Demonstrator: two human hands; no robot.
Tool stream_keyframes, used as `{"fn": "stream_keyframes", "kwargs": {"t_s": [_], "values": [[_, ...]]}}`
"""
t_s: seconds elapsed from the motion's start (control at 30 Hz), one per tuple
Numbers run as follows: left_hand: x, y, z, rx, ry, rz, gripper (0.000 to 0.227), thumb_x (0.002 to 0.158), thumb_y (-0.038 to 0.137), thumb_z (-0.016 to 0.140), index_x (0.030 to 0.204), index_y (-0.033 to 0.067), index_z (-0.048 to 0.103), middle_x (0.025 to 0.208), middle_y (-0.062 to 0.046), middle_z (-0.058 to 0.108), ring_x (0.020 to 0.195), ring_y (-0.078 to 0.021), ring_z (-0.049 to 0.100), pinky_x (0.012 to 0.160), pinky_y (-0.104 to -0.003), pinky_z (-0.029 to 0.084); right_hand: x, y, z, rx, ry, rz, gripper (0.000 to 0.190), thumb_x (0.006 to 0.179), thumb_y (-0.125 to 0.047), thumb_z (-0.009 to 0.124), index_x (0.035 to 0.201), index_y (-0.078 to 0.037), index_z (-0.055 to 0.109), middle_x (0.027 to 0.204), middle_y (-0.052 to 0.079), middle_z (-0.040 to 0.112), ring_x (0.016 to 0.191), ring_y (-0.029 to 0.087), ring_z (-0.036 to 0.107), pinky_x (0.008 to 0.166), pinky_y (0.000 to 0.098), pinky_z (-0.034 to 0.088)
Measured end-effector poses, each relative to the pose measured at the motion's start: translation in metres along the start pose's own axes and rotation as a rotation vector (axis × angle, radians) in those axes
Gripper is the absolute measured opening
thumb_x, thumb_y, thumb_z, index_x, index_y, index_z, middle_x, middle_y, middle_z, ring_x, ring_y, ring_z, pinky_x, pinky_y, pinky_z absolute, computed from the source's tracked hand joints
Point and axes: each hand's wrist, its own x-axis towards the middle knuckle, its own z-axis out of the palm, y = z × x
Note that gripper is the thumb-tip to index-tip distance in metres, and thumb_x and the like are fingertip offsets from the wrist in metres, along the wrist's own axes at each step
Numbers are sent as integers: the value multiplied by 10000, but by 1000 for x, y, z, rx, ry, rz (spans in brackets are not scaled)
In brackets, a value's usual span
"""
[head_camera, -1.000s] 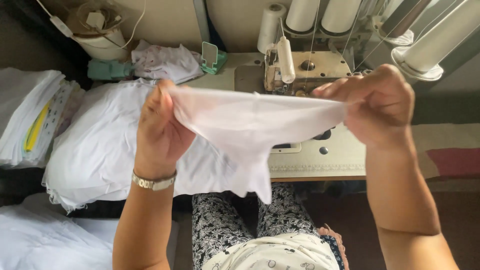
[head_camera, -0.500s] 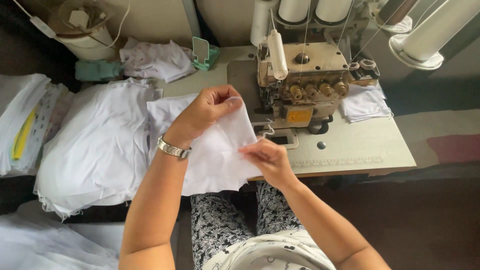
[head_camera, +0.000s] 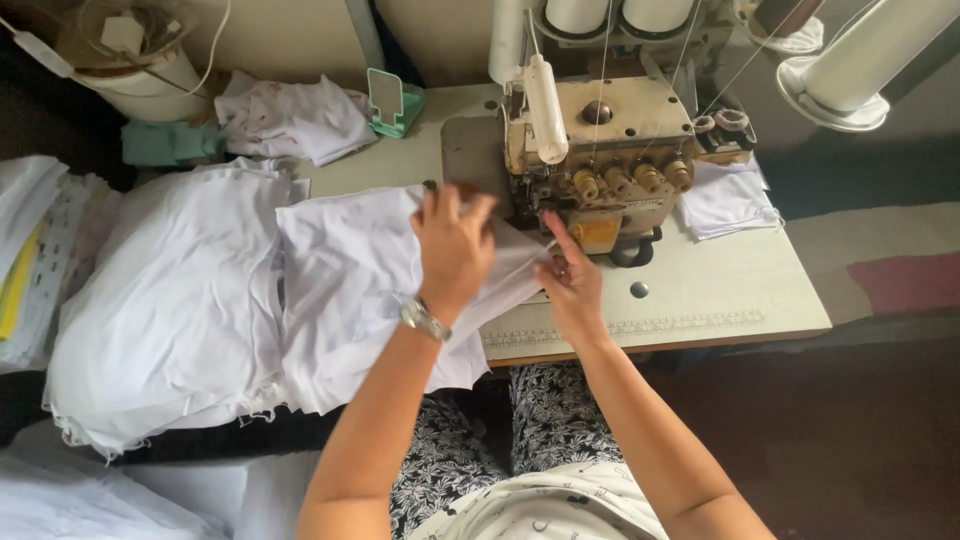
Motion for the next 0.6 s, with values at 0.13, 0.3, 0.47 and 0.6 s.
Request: {"fn": "stream_keyframes", "kwargs": {"t_s": [0.13, 0.3, 0.47, 0.6], "values": [[-38, 27, 10, -22, 18, 144, 210, 715, 250, 738, 920, 214, 709, 941, -34, 572, 939, -275, 564, 732, -410, 464, 2, 3, -7, -90, 12, -22, 642, 871, 51, 589, 1458, -187, 486, 1446, 35, 517, 793, 57, 555, 752, 218, 544], [-35, 40, -24, 29, 65, 101, 340, 783, 353, 756, 1035, 128, 722, 998, -93, 686, 1053, -300, 622, 832, -425, 498, 5, -1, -13, -172, 61, -37, 619, 867, 39, 603, 1438, -182, 516, 1405, 38, 557, 768, 26, 516, 766, 215, 545], [-28, 45, -16, -57, -13, 133, 507, 743, 355, 784, 1158, 78, 698, 1168, -169, 686, 1165, -378, 600, 962, -497, 449, 8, 2, -9, -139, 96, -59, 622, 867, 56, 612, 1439, -168, 513, 1405, 62, 552, 807, 50, 577, 798, 276, 578], [-12, 34, -13, -74, -41, 150, 624, 695, 446, 809, 1160, 45, 700, 1198, -190, 676, 1166, -419, 599, 975, -516, 446, 10, 16, -4, -104, 107, -91, 627, 850, 41, 675, 1432, -128, 512, 1351, 117, 582, 842, 113, 633, 783, 350, 590]]}}
